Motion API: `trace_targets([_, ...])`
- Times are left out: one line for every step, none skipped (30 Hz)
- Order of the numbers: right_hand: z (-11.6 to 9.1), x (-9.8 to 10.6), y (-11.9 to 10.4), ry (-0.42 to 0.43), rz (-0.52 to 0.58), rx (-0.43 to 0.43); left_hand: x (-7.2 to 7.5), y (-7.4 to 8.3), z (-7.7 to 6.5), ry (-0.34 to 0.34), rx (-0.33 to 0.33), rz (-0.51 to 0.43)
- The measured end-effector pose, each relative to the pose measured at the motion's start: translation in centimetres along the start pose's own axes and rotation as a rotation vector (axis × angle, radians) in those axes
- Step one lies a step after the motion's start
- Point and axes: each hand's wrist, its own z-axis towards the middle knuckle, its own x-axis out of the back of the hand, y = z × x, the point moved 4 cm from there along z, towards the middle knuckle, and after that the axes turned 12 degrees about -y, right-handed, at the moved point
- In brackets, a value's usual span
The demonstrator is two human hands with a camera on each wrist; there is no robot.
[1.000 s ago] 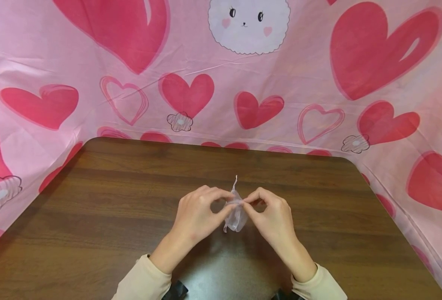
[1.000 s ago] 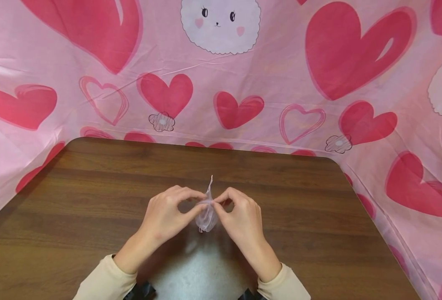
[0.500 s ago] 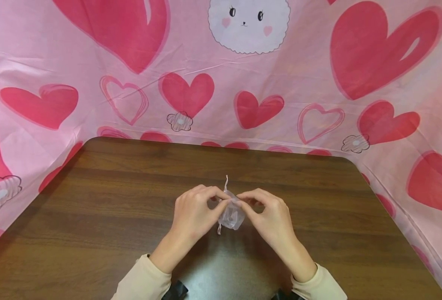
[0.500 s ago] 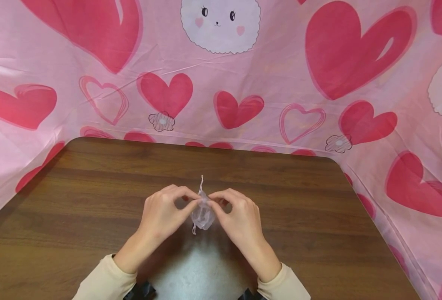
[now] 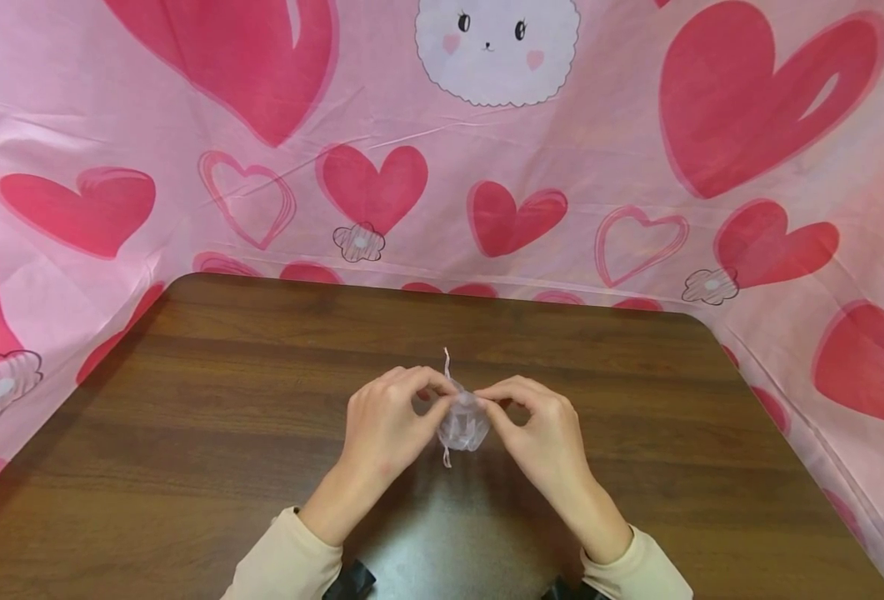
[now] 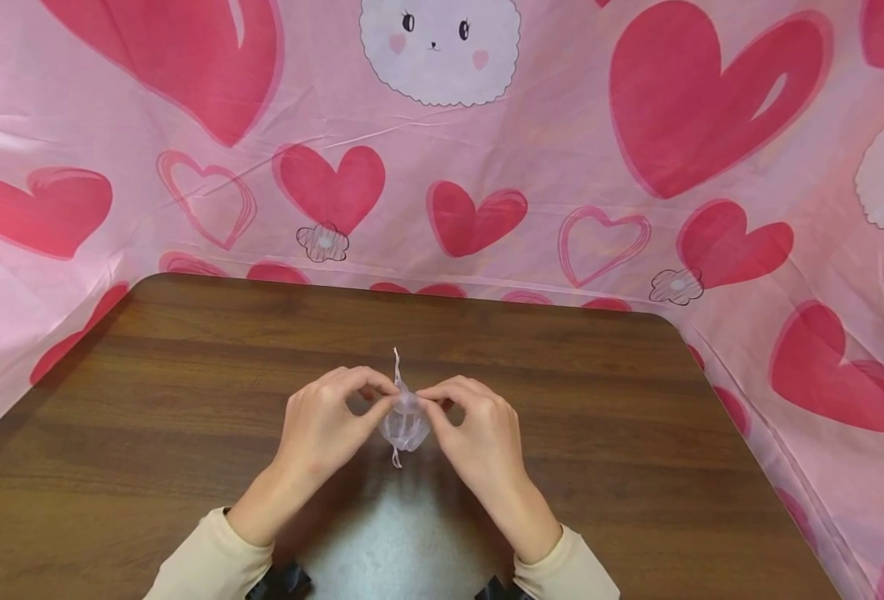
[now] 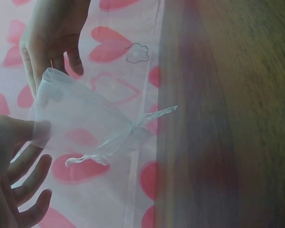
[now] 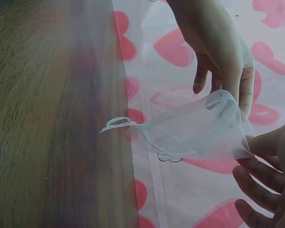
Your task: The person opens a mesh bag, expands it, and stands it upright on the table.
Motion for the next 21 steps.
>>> trace_targets([0.01, -0.02, 0.03, 0.004, -0.003, 0.003, -0.02, -0.01, 0.02, -0.003, 0.001, 0.001])
trace_targets([0.01, -0.03, 0.05, 0.008, -0.005, 0.006, -0.04, -0.01, 0.03, -0.007, 0.002, 0.003])
trace_targets([0.02, -0.05, 0.07, 0.01, -0.007, 0.009, -0.07, -0.02, 0.05, -0.011, 0.003, 0.005])
trace_targets([0.01, -0.07, 0.09, 0.011, -0.008, 0.01, -0.09, -0.04, 0.05, -0.016, 0.005, 0.007])
trace_targets([-0.01, -0.1, 0.12, 0.013, -0.011, 0.009, -0.13, -0.05, 0.05, -0.022, 0.005, 0.009])
trace_targets([-0.02, -0.12, 0.15, 0.012, -0.012, 0.007, -0.17, -0.05, 0.05, -0.028, 0.005, 0.012])
trace_targets([-0.04, -0.14, 0.17, 0.012, -0.013, 0.007, -0.22, -0.05, 0.04, -0.036, 0.004, 0.014])
trace_targets([-0.04, -0.16, 0.19, 0.012, -0.012, 0.005, -0.28, -0.06, 0.03, -0.045, 0.002, 0.014])
trace_targets([-0.05, -0.17, 0.21, 0.012, -0.013, 0.003, -0.34, -0.04, 0.02, -0.054, -0.002, 0.012])
trace_targets([-0.05, -0.16, 0.21, 0.014, -0.014, 0.001, -0.4, -0.02, 0.0, -0.063, -0.007, 0.011])
trace_targets([-0.05, -0.14, 0.22, 0.017, -0.017, -0.002, -0.48, 0.01, -0.01, -0.073, -0.013, 0.009])
trace_targets([-0.05, -0.12, 0.22, 0.019, -0.019, -0.004, -0.54, 0.05, -0.02, -0.082, -0.02, 0.006])
trace_targets([-0.05, -0.1, 0.22, 0.021, -0.021, -0.007, -0.61, 0.08, -0.03, -0.088, -0.028, 0.001])
trace_targets([-0.05, -0.07, 0.22, 0.023, -0.025, -0.011, -0.66, 0.12, -0.04, -0.094, -0.033, -0.002])
trace_targets([-0.05, -0.04, 0.21, 0.024, -0.03, -0.015, -0.69, 0.15, -0.05, -0.097, -0.039, -0.003])
trace_targets([-0.05, -0.01, 0.2, 0.025, -0.035, -0.018, -0.72, 0.18, -0.06, -0.099, -0.044, -0.003])
trace_targets([-0.05, 0.0, 0.21, 0.025, -0.04, -0.021, -0.73, 0.22, -0.07, -0.098, -0.05, -0.002])
trace_targets([-0.05, 0.01, 0.21, 0.025, -0.044, -0.023, -0.69, 0.27, -0.07, -0.095, -0.054, -0.001])
trace_targets([-0.05, 0.01, 0.21, 0.024, -0.049, -0.023, -0.66, 0.3, -0.06, -0.091, -0.057, 0.0])
trace_targets([-0.05, 0.01, 0.21, 0.023, -0.053, -0.024, -0.61, 0.33, -0.06, -0.085, -0.059, 0.005])
trace_targets([-0.06, 0.01, 0.2, 0.022, -0.058, -0.024, -0.55, 0.35, -0.05, -0.078, -0.06, 0.009])
